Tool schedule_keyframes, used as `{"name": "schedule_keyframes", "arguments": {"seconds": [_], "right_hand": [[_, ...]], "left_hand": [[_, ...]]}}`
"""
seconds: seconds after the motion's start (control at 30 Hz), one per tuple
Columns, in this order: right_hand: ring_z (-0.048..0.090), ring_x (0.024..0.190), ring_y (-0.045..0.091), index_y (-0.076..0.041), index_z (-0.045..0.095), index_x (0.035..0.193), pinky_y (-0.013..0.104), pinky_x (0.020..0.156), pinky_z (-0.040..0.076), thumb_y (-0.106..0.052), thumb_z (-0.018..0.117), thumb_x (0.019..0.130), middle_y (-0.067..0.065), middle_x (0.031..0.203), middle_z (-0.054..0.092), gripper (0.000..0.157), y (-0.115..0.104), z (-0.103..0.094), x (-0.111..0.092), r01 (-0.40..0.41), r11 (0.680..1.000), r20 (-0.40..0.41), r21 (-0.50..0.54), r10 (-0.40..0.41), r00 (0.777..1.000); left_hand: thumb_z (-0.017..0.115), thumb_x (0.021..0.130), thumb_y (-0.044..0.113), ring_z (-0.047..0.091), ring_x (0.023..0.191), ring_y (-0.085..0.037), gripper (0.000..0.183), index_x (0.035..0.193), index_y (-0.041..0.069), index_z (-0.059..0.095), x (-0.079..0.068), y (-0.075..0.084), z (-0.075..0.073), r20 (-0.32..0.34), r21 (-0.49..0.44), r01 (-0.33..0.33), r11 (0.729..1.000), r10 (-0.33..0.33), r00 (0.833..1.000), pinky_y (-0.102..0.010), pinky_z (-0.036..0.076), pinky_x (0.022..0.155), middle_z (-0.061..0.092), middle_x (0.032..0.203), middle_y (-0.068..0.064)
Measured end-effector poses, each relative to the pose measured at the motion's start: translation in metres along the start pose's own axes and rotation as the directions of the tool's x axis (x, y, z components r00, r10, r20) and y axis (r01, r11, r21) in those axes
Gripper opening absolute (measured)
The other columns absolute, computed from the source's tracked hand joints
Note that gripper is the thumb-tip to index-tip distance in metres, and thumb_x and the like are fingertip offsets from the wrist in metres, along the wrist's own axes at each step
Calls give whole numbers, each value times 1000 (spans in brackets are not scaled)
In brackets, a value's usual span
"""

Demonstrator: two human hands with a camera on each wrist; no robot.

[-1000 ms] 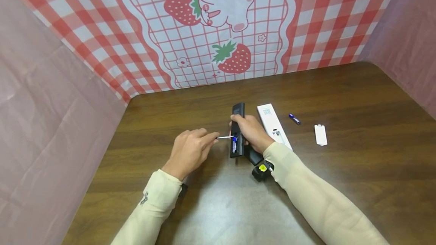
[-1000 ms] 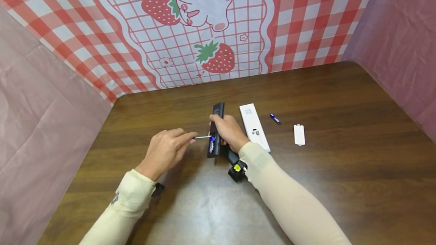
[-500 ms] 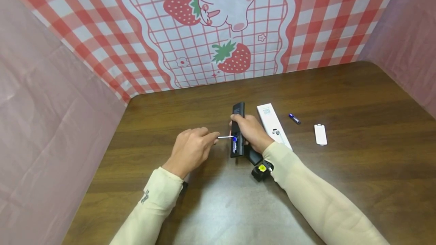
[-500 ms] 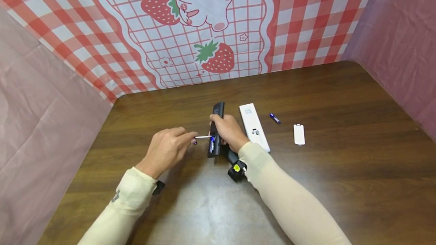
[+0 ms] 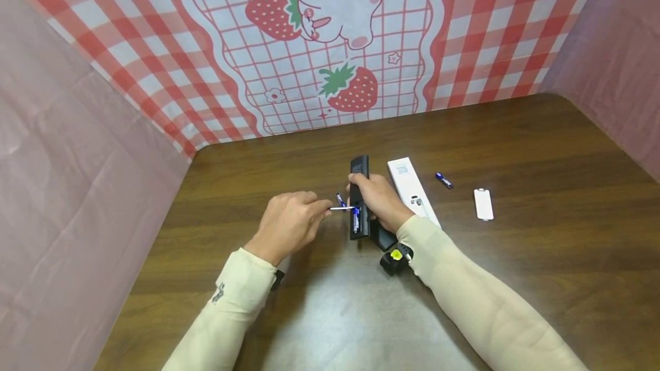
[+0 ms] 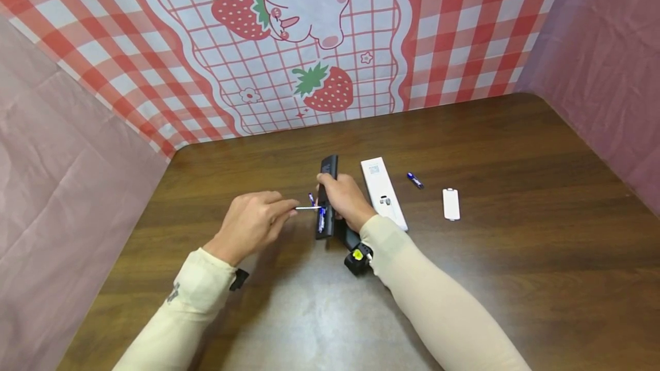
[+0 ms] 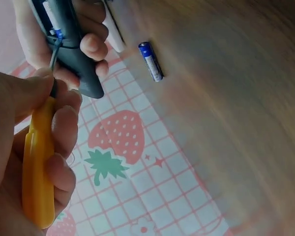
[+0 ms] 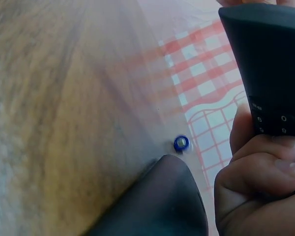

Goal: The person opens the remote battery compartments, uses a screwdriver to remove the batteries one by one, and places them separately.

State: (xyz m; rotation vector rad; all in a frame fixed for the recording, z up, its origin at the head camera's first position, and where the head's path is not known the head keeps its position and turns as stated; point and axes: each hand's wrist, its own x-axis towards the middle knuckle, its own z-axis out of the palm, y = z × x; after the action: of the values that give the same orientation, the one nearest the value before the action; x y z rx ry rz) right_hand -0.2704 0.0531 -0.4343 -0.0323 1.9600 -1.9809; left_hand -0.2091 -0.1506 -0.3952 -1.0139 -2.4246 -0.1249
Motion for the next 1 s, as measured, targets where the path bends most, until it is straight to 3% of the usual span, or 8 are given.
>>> {"name": "schedule_keyframes", "arguments": {"seconds": [0.3,0.6,1.0], "right_hand": [[64,64,18,6,59,115,32,56,53,-37,49,100,22,90,67,46,2,1,-1,-13,1000,19,26,12,1000],[66,65,19,7,58,118,32,56,54,-37,48,101,23,91,67,48,0,1,0,-6,999,34,33,5,999],[64,61,18,6,58,116,30,52,52,-36,47,102,19,85,66,45,-3,-1,0,-17,997,26,77,16,1000]], "left_hand": [[74,91,21,58,60,-9,11,100,17,80,0,1,-3,49,4,-5,1000,5,999,-31,49,51,63,74,8],[72,93,17,64,74,-17,13,101,13,79,0,-1,-2,-52,5,-66,998,66,996,-32,49,60,68,83,1],[74,90,17,63,74,-15,11,100,13,79,-5,4,9,-91,-91,38,995,-46,995,-34,53,64,69,86,3]]}}
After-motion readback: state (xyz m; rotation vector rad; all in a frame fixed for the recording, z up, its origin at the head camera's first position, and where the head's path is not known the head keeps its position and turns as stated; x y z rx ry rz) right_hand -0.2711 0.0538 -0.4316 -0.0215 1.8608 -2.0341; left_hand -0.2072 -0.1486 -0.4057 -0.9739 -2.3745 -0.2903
